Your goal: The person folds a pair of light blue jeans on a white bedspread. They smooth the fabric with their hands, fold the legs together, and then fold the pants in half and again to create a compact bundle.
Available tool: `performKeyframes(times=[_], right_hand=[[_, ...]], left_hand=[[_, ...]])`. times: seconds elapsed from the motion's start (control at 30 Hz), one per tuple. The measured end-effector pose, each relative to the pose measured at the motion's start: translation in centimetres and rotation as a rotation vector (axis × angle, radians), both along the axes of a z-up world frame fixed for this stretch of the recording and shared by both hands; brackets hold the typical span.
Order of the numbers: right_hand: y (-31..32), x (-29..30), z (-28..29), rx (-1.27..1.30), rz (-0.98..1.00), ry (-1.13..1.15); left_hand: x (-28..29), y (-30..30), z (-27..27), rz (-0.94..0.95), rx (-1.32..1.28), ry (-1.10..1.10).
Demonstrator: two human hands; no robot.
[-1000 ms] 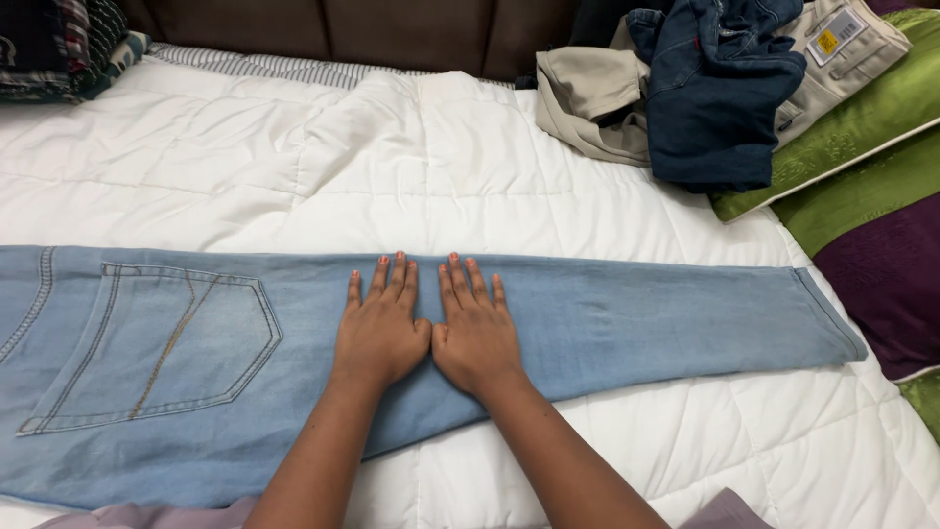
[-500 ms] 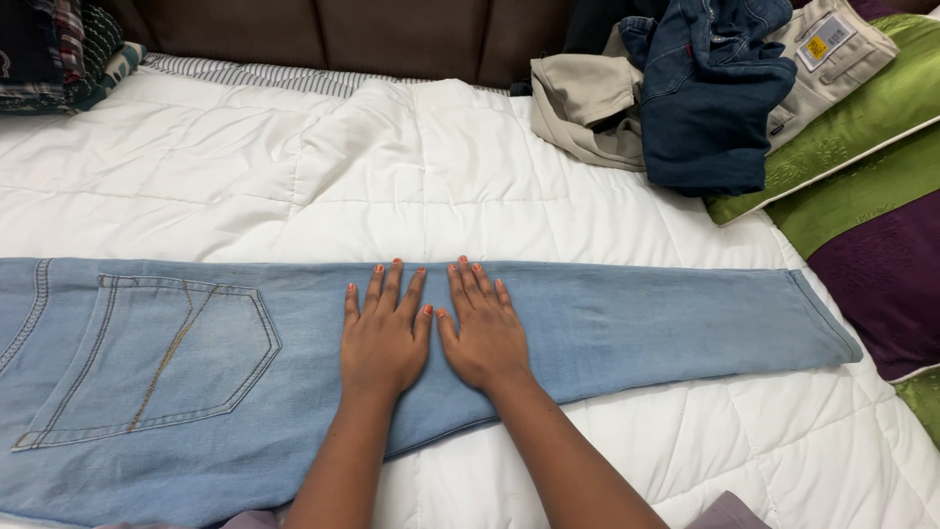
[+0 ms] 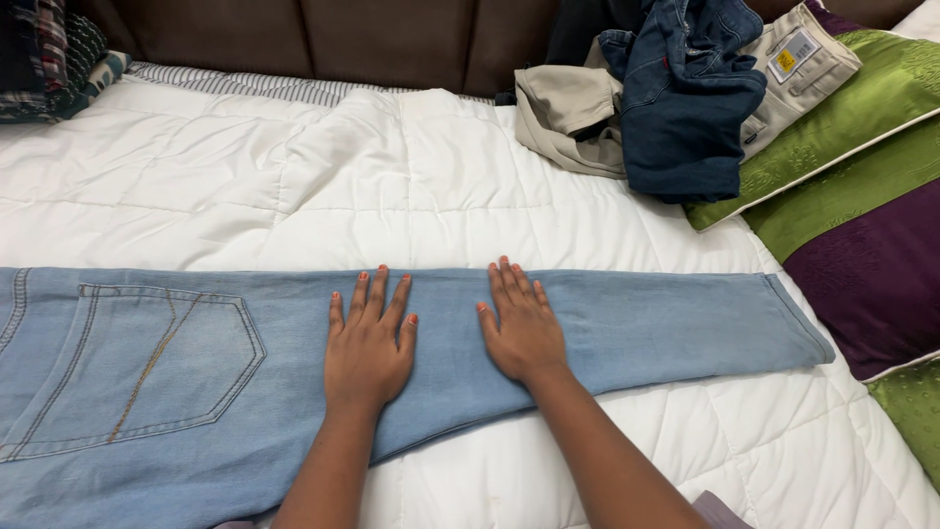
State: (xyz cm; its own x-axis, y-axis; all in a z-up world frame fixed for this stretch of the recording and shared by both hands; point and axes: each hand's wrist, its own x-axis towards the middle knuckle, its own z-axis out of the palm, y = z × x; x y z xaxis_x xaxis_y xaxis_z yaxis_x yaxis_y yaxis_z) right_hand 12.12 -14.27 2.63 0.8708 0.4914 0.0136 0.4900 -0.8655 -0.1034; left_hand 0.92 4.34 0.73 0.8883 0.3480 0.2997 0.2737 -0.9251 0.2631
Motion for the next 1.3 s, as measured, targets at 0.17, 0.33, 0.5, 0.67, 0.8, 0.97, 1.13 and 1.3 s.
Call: performKeyframes(times=[0.17, 0.33, 0.5, 0.67, 0.8, 0.97, 1.13, 1.3], right_hand=[[-3.1, 1.9, 0.0, -0.009, -0.023, -0.002], [-6.2, 3.9, 0.1, -0.038, -0.065, 0.023], [-9.9, 6.0, -0.2, -0.056, -0.090, 0.010], [-13.1, 7.7, -0.2, -0.033, -0.102, 0.009], [-14.4, 8.4, -0.1, -0.033, -0.091, 0.019], [-16.2, 9.2, -0.3, -0.030, -0.074, 0.003], [-17.7, 10.1, -0.7, -0.022, -0.088, -0.010], [-20.9, 12.0, -1.2, -0.029, -0.121, 0.001]], left_hand=[[0.1, 0.0, -0.3, -0.003, 0.012, 0.006], [0.1, -0.1, -0.5, 0.013, 0.016, 0.018], [0.1, 0.1, -0.8, 0.004, 0.038, -0.004], [0.1, 0.0, -0.5, 0.008, 0.036, 0.000], [0.1, 0.0, -0.5, 0.002, 0.040, -0.007], [0.2, 0.1, -1.0, 0.002, 0.056, -0.015], [0.2, 0.2, -1.1, -0.002, 0.085, -0.017], [0.3, 0.2, -1.2, 0.000, 0.088, -0.007]])
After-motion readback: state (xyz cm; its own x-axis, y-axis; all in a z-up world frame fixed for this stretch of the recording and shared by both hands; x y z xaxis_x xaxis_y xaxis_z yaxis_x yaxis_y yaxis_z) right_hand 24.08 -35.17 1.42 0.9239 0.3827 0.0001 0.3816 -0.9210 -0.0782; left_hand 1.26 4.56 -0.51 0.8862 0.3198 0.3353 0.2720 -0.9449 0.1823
